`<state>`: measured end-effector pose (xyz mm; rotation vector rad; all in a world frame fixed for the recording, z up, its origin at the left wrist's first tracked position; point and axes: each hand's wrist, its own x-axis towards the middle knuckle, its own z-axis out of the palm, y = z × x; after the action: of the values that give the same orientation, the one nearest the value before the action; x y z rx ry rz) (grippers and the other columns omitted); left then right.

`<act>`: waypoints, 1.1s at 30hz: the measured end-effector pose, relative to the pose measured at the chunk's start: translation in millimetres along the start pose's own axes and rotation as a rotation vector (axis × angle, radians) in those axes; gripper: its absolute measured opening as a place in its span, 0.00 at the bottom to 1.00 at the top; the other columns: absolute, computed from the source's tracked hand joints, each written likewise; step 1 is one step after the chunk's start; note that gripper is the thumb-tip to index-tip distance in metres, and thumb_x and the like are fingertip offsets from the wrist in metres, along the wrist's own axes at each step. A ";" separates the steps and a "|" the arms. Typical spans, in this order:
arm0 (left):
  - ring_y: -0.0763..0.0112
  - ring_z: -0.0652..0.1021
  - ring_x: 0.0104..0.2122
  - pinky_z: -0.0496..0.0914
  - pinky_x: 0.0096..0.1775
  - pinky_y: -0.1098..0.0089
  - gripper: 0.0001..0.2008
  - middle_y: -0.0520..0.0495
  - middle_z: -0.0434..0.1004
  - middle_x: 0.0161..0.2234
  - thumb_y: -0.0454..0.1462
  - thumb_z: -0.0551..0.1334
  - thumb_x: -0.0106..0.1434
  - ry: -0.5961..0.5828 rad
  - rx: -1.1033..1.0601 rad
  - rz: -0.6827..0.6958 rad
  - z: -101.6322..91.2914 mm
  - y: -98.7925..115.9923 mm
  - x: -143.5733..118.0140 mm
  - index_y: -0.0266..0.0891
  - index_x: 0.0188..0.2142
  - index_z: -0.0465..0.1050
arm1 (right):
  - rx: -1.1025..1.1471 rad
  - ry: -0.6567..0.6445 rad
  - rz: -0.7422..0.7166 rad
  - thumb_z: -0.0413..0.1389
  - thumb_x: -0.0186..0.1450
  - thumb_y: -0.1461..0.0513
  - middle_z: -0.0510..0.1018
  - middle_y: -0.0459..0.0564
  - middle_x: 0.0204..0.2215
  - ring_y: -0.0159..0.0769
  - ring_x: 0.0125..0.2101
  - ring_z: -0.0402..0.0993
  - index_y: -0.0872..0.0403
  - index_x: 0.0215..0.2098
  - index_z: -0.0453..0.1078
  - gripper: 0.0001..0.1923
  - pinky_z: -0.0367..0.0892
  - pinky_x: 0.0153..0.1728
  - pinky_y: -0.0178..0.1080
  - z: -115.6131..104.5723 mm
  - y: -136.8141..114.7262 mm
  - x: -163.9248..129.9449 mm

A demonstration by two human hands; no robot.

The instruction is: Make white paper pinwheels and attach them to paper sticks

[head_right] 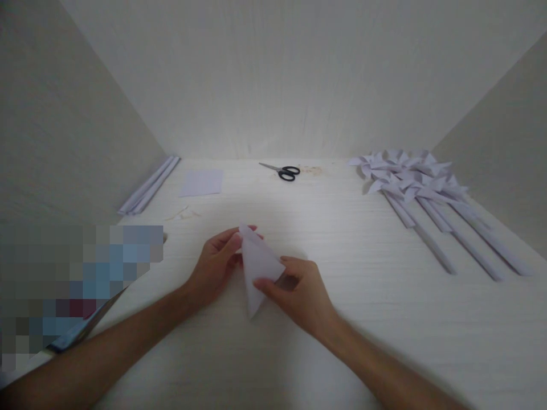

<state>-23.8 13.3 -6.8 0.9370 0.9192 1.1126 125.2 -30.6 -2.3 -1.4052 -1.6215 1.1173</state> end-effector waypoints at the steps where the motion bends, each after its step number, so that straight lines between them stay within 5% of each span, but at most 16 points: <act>1: 0.76 0.70 0.25 0.61 0.21 0.77 0.16 0.45 0.75 0.32 0.44 0.60 0.51 -0.017 -0.002 -0.010 -0.3 0.3 -0.3 0.37 0.36 0.73 | -0.020 -0.031 0.005 0.56 0.53 0.56 0.72 0.48 0.21 0.32 0.22 0.66 0.57 0.23 0.69 0.11 0.61 0.20 0.33 0.8 -1.0 -0.8; 11: 0.79 0.67 0.20 0.59 0.22 0.76 0.12 0.47 0.75 0.26 0.42 0.62 0.49 -0.047 -0.015 -0.051 0.3 4.3 -1.7 0.35 0.28 0.73 | -0.070 -0.164 -0.013 0.55 0.54 0.59 0.68 0.46 0.21 0.30 0.22 0.61 0.57 0.24 0.66 0.08 0.57 0.21 0.32 0.8 -4.4 -4.6; 20: 0.76 0.71 0.22 0.61 0.24 0.74 0.09 0.49 0.75 0.23 0.39 0.65 0.45 -0.095 0.018 -0.135 -0.2 2.1 -1.8 0.35 0.25 0.73 | 0.460 -0.177 0.126 0.55 0.54 0.56 0.65 0.43 0.23 0.26 0.21 0.60 0.53 0.30 0.56 0.13 0.54 0.19 0.30 0.5 -7.5 1.3; 33: 0.77 0.71 0.22 0.64 0.26 0.75 0.08 0.51 0.75 0.23 0.40 0.63 0.48 -0.101 0.052 -0.127 5.3 4.0 -5.3 0.36 0.23 0.73 | 0.240 -0.200 0.143 0.50 0.56 0.52 0.54 0.41 0.16 0.24 0.17 0.50 0.56 0.17 0.57 0.18 0.45 0.16 0.31 3.7 -3.7 4.6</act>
<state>-21.1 8.0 -0.7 0.9556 0.9156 0.9289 119.7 -26.7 -0.4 -1.3011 -1.4792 1.5242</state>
